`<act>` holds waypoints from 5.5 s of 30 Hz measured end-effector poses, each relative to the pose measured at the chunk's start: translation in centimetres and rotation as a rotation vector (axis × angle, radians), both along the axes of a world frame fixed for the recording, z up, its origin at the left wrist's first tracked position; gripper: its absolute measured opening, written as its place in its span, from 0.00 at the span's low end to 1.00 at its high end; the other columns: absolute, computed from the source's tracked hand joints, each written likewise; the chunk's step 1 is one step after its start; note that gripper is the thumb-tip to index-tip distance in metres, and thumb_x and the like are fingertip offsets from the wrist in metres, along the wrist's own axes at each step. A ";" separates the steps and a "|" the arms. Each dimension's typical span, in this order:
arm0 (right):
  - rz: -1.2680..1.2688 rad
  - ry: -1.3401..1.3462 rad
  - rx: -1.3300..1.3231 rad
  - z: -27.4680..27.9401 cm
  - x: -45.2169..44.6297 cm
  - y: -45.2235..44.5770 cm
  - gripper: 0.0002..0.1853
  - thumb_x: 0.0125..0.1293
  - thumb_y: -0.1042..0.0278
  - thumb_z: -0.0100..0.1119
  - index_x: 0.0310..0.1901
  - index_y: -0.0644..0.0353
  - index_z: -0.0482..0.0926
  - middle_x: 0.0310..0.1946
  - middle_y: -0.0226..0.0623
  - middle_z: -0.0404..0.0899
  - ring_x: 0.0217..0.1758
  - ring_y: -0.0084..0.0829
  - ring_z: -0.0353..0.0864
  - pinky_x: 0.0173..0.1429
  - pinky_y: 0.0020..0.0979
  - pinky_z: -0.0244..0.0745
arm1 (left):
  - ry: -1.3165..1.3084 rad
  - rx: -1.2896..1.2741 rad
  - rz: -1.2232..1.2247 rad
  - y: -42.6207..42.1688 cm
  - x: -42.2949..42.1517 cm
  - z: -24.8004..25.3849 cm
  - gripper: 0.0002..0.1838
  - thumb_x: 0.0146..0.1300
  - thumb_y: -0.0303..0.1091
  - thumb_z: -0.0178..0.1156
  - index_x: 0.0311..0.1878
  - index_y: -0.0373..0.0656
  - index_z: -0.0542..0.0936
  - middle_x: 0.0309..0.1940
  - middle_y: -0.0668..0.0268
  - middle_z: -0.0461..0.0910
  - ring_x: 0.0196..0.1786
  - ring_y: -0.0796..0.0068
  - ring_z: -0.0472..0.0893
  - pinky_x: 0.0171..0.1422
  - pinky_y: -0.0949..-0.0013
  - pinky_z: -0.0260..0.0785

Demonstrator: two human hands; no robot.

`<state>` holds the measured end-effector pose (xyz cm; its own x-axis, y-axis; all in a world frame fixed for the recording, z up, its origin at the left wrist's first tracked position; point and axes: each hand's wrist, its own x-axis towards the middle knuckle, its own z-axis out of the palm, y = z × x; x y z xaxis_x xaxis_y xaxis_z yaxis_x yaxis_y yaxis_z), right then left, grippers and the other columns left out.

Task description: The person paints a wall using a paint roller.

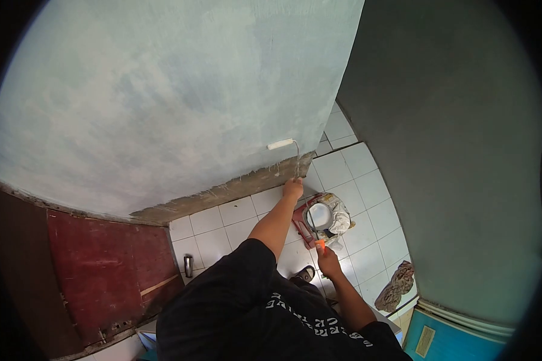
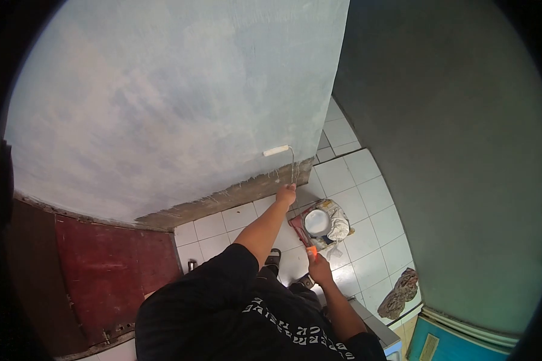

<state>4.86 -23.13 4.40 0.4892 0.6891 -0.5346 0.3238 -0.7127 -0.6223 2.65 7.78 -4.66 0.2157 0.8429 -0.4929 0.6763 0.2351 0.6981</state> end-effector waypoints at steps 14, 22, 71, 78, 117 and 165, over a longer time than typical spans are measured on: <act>-0.117 0.274 0.134 -2.8 0.6 -1.6 0.26 0.78 0.39 0.47 0.35 0.57 0.74 0.16 0.24 0.66 0.14 0.19 0.64 0.19 0.28 0.60 | -0.358 -0.442 0.245 -3.2 -1.9 2.1 0.17 0.77 0.45 0.51 0.52 0.50 0.85 0.63 0.62 0.80 0.67 0.59 0.75 0.64 0.46 0.69; -0.082 0.237 0.429 4.3 1.6 -1.9 0.23 0.79 0.44 0.48 0.37 0.58 0.76 0.19 0.22 0.68 0.22 0.16 0.67 0.28 0.26 0.64 | -0.509 -0.041 0.142 -3.5 -0.6 14.9 0.21 0.77 0.50 0.54 0.38 0.42 0.84 0.33 0.69 0.76 0.38 0.74 0.72 0.47 0.67 0.66; -0.080 0.302 0.478 13.1 4.9 1.3 0.21 0.79 0.56 0.49 0.60 0.64 0.78 0.35 0.35 0.83 0.38 0.22 0.78 0.46 0.28 0.74 | -0.679 0.475 -0.007 -1.0 1.4 30.2 0.17 0.72 0.42 0.61 0.33 0.39 0.85 0.46 0.58 0.77 0.49 0.66 0.79 0.55 0.64 0.70; -0.079 0.229 0.440 9.8 4.6 1.2 0.21 0.79 0.56 0.49 0.61 0.63 0.78 0.39 0.39 0.86 0.43 0.30 0.83 0.51 0.33 0.76 | -0.594 0.482 -0.003 -1.2 1.2 26.4 0.19 0.72 0.44 0.61 0.32 0.38 0.84 0.44 0.57 0.78 0.47 0.65 0.79 0.53 0.65 0.70; -0.075 0.239 0.542 10.9 4.9 2.1 0.21 0.79 0.55 0.50 0.61 0.63 0.78 0.38 0.39 0.85 0.41 0.29 0.84 0.49 0.33 0.77 | -0.729 0.175 -0.036 -2.8 1.5 26.5 0.20 0.78 0.53 0.51 0.42 0.45 0.79 0.43 0.72 0.78 0.50 0.78 0.73 0.56 0.64 0.69; 0.027 0.363 0.897 33.5 9.0 16.8 0.24 0.80 0.42 0.42 0.45 0.57 0.74 0.22 0.23 0.67 0.22 0.14 0.66 0.25 0.22 0.62 | -0.843 0.975 -0.215 7.5 5.2 58.0 0.18 0.75 0.44 0.55 0.38 0.40 0.83 0.31 0.70 0.78 0.36 0.78 0.72 0.45 0.70 0.67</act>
<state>13.89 -6.30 37.94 0.3760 0.9231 0.0806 0.0139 0.0814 -0.9966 7.85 15.27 53.33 0.3305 0.6844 0.6499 -0.0898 -0.6627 0.7435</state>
